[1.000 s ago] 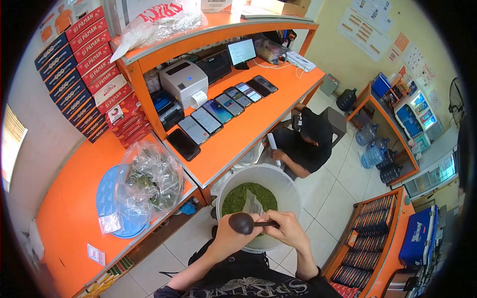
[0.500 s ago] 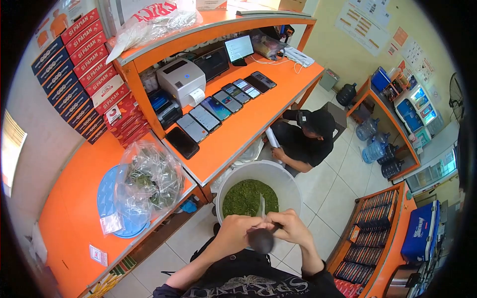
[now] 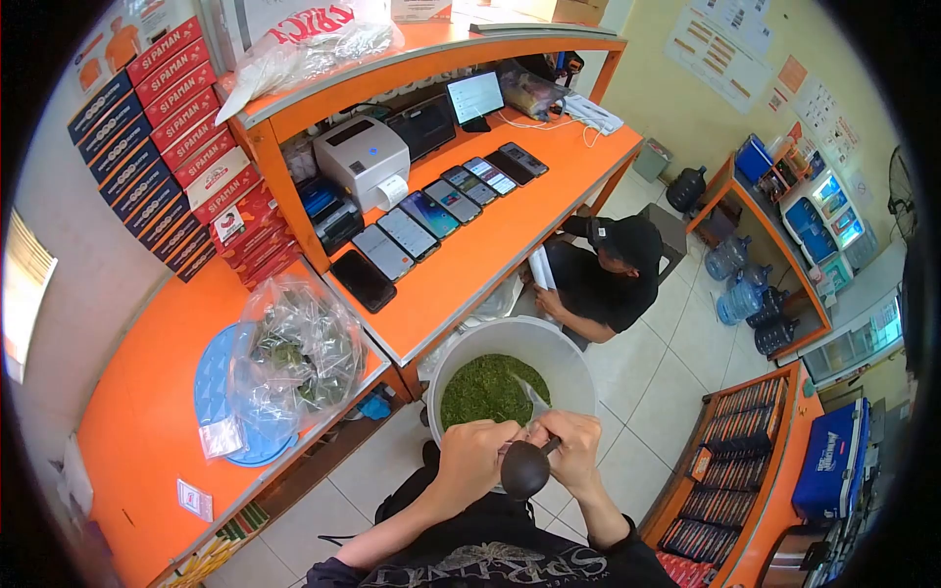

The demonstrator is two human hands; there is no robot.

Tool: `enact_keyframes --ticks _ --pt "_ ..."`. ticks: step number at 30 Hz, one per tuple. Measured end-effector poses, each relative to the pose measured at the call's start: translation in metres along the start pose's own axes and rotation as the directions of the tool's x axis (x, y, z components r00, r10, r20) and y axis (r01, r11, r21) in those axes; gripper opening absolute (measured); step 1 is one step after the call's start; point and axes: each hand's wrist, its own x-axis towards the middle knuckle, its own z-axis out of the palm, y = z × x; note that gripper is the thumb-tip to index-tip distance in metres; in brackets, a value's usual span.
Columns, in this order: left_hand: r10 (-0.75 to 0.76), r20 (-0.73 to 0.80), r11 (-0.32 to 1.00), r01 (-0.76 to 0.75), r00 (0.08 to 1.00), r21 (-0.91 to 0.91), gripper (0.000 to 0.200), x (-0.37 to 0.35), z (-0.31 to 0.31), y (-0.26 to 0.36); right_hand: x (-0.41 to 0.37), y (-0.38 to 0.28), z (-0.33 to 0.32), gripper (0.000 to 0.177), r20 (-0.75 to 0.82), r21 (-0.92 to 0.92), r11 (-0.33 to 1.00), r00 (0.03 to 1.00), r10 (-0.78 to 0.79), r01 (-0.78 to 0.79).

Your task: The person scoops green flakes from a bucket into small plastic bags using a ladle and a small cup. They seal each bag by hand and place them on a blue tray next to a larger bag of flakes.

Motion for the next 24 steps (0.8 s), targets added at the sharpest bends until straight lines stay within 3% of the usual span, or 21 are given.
enact_keyframes --ticks 3,4,6,7,9,12,16,19,21,22,24 --pt "0.011 -0.012 0.996 -0.012 1.0 -0.093 0.014 0.0 0.005 -0.01 -0.005 0.006 0.004 0.01 0.012 -0.005 0.999 0.999 0.039 -0.039" --pt "0.012 -0.011 0.992 -0.013 1.0 -0.127 0.014 -0.001 0.006 -0.016 -0.005 0.007 0.002 0.011 0.087 0.021 0.996 0.993 0.08 -0.082" --pt "-0.119 0.007 0.918 0.113 0.993 -0.38 0.014 -0.001 0.008 -0.024 -0.004 0.006 -0.004 0.013 0.237 0.062 0.982 0.958 0.16 -0.179" --pt "-0.182 0.032 0.85 0.173 0.983 -0.497 0.014 -0.002 0.008 -0.026 -0.003 0.004 -0.004 0.013 0.223 0.09 0.987 0.968 0.113 -0.136" --pt "-0.223 0.063 0.849 0.226 0.973 -0.478 0.012 -0.003 0.002 -0.019 -0.001 0.0 -0.003 0.014 0.195 0.14 0.989 0.981 0.019 -0.047" --pt "-0.363 0.022 0.776 0.315 0.932 -0.547 0.016 -0.005 0.0 -0.011 -0.007 -0.001 0.002 0.014 0.166 0.145 0.983 0.982 0.086 -0.111" --pt "-0.38 0.047 0.69 0.317 0.924 -0.65 0.016 -0.01 -0.001 -0.014 -0.012 -0.005 0.006 0.017 0.092 0.122 0.984 0.988 0.122 -0.133" --pt "-0.343 0.057 0.799 0.323 0.938 -0.507 0.014 -0.012 -0.005 -0.018 -0.015 -0.006 0.01 0.016 0.131 0.113 0.976 0.976 0.172 -0.187" --pt "-0.298 0.074 0.788 0.289 0.952 -0.544 0.013 -0.013 -0.004 -0.017 -0.01 -0.006 0.01 0.015 0.189 0.062 0.974 0.961 0.201 -0.216" --pt "-0.277 0.082 0.78 0.274 0.957 -0.563 0.012 -0.012 -0.006 -0.013 -0.005 -0.006 0.007 0.016 0.242 0.021 0.991 0.963 0.12 -0.129" --pt "-0.209 0.13 0.895 0.243 0.969 -0.374 0.012 -0.009 -0.021 -0.004 0.006 -0.005 -0.003 0.019 0.353 -0.043 0.998 0.935 -0.032 0.05"
